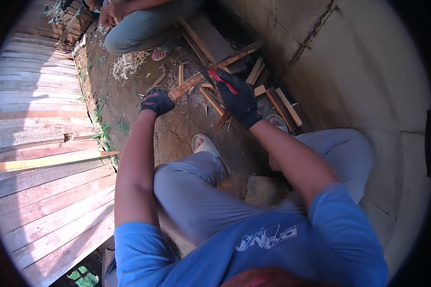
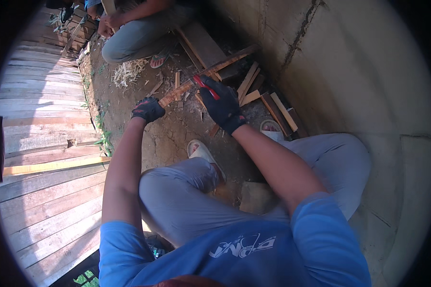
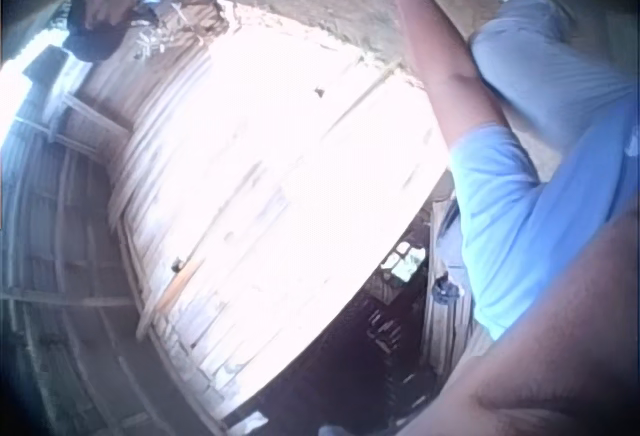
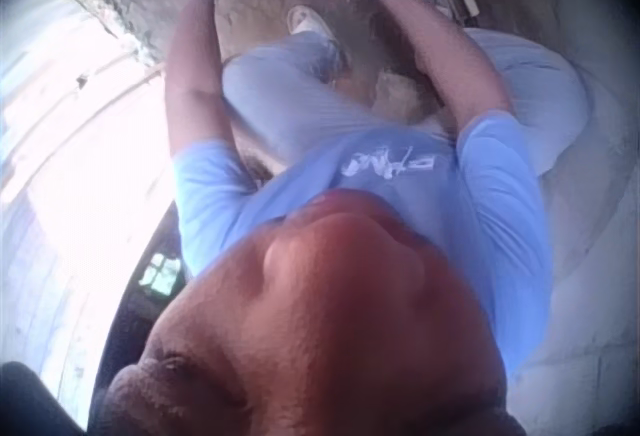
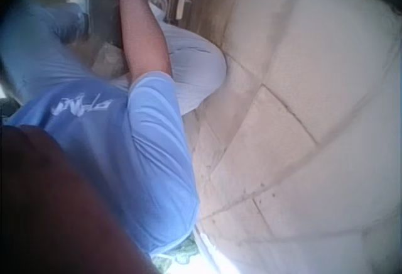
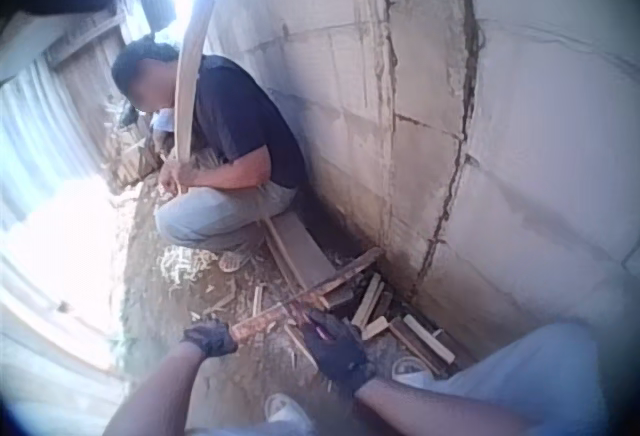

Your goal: The person sits on the ground and uses a hand saw to cut a small piece of wood held in their left hand. They repeatedly saw through the wood, creating small offcuts that fall to the ground.

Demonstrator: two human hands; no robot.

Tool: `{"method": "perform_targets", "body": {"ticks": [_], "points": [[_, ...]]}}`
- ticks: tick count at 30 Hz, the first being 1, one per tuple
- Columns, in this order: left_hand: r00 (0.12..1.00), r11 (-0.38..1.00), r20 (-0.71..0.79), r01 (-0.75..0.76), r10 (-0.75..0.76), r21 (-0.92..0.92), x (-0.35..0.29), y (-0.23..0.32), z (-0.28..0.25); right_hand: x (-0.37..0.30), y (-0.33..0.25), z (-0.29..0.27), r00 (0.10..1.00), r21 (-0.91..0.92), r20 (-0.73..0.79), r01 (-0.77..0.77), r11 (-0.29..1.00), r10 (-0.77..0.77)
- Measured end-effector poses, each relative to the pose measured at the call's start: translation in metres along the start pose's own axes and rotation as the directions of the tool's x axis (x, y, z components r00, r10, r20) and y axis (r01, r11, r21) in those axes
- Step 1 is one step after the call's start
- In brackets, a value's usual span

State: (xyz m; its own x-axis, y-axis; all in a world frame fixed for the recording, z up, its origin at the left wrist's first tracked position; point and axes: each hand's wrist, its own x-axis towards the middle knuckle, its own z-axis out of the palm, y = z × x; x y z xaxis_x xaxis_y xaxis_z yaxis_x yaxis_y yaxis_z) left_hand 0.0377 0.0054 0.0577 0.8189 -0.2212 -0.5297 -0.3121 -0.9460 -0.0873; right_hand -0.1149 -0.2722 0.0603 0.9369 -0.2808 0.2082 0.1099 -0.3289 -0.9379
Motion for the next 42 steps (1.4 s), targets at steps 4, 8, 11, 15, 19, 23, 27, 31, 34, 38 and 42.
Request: {"method": "perform_targets", "body": {"ticks": [4, 8, 11, 15, 19, 23, 27, 31, 34, 38, 42], "points": [[0.999, 1.0, -0.052, 0.003, -0.003, -0.015, 0.002, -0.009, 0.007, 0.028, 0.006, 0.032, 0.99, 0.099, -0.049, -0.123, 0.987, 0.129], [0.995, 0.993, 0.094, 0.034, -0.024, -0.112, -0.003, -0.005, -0.004, -0.026, -0.005, -0.008, 0.993, 0.143, -0.034, -0.108, 0.984, 0.114], [0.989, 0.989, 0.147, 0.004, 0.017, -0.146, -0.002, -0.002, -0.009, -0.078, -0.03, -0.072, 0.994, -0.066, 0.064, -0.083, 0.994, 0.087], [0.991, 0.982, 0.132, 0.044, -0.02, -0.184, -0.004, -0.001, -0.006, -0.05, -0.092, -0.164, 0.937, -0.242, 0.338, -0.004, 0.97, 0.088], [0.999, 0.996, -0.031, 0.032, -0.035, -0.081, -0.005, -0.015, 0.007, -0.007, -0.126, -0.182, 0.914, -0.16, 0.24, 0.369, 0.916, -0.327], [0.981, 1.0, -0.195, 0.006, -0.01, -0.019, -0.004, -0.006, 0.01, 0.013, -0.113, -0.18, 0.985, 0.026, 0.114, 0.125, 0.992, -0.127], [0.98, 1.0, -0.201, 0.001, 0.002, 0.018, -0.01, 0.0, 0.001, 0.017, -0.053, -0.166, 0.99, 0.006, 0.112, 0.085, 0.996, -0.085], [0.978, 0.998, -0.21, 0.012, 0.001, 0.06, -0.01, -0.003, 0.007, 0.022, -0.051, -0.159, 0.984, 0.006, 0.125, -0.132, 0.991, 0.13], [0.96, 0.999, -0.28, 0.012, 0.001, 0.046, -0.007, 0.001, 0.012, 0.021, -0.042, -0.154, 0.996, -0.046, 0.075, 0.046, 0.998, -0.043], [0.95, 0.999, -0.31, -0.01, 0.024, 0.047, -0.013, 0.026, 0.005, 0.022, -0.025, -0.158, 0.92, -0.226, 0.159, 0.388, 0.894, -0.359], [0.935, 0.998, -0.356, 0.016, 0.009, 0.068, -0.019, 0.056, 0.009, 0.024, -0.051, -0.16, 0.983, 0.053, 0.119, 0.132, 0.99, -0.138]]}}
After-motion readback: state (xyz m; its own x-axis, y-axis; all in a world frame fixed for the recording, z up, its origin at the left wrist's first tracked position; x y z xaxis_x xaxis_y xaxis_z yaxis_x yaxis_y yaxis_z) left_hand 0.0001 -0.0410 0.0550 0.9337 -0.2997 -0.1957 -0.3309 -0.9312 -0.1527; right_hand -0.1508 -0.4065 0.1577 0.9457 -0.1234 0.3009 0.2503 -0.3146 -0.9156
